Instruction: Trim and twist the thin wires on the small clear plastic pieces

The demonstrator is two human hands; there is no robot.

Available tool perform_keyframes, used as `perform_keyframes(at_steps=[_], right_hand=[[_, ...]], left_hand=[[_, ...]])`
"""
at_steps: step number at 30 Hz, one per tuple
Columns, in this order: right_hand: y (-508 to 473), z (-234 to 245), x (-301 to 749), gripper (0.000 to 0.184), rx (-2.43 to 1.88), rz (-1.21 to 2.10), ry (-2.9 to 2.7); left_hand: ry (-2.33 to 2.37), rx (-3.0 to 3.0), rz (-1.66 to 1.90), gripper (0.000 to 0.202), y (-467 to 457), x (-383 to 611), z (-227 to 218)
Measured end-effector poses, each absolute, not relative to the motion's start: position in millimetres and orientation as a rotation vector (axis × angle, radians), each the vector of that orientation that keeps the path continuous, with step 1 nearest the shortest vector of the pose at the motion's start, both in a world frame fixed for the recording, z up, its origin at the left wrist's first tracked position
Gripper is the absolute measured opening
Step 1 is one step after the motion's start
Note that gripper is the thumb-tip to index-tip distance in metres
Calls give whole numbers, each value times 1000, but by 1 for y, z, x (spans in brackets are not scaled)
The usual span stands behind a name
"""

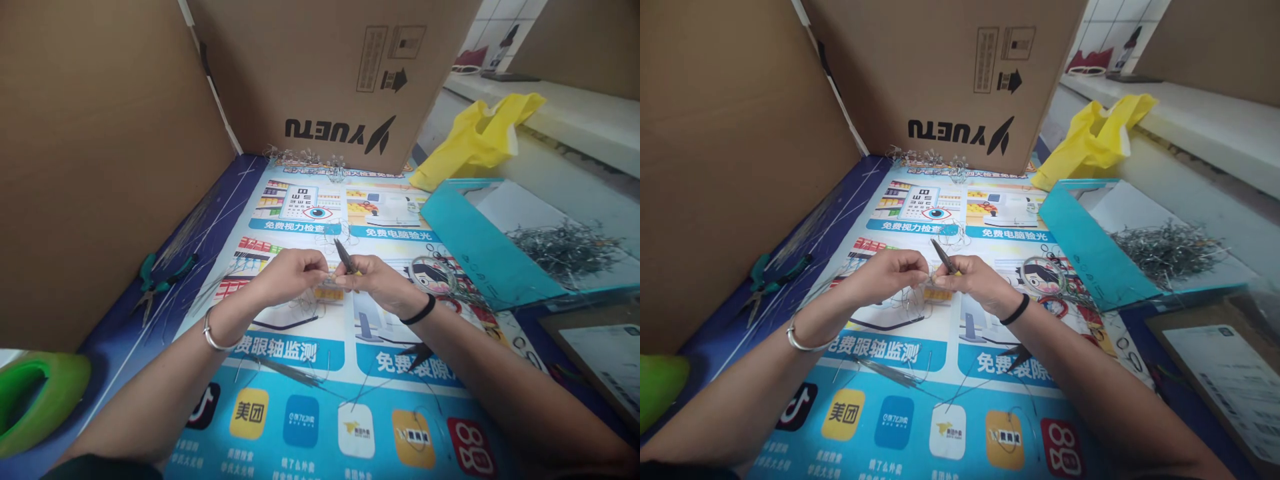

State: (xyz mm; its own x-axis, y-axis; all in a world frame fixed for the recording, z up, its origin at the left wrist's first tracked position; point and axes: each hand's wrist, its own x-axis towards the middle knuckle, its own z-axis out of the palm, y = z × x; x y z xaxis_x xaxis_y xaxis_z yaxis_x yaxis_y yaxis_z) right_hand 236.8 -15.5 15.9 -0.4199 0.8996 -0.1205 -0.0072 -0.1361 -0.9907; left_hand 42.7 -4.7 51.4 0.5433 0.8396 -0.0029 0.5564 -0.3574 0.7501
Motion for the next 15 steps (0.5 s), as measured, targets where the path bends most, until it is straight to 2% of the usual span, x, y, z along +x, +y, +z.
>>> perform_keyframes(at_steps=[15], right_hand=[[-25, 8, 224, 23, -998, 1523, -1258]], left_hand=[[1068, 1751, 726, 7, -9, 52, 42]])
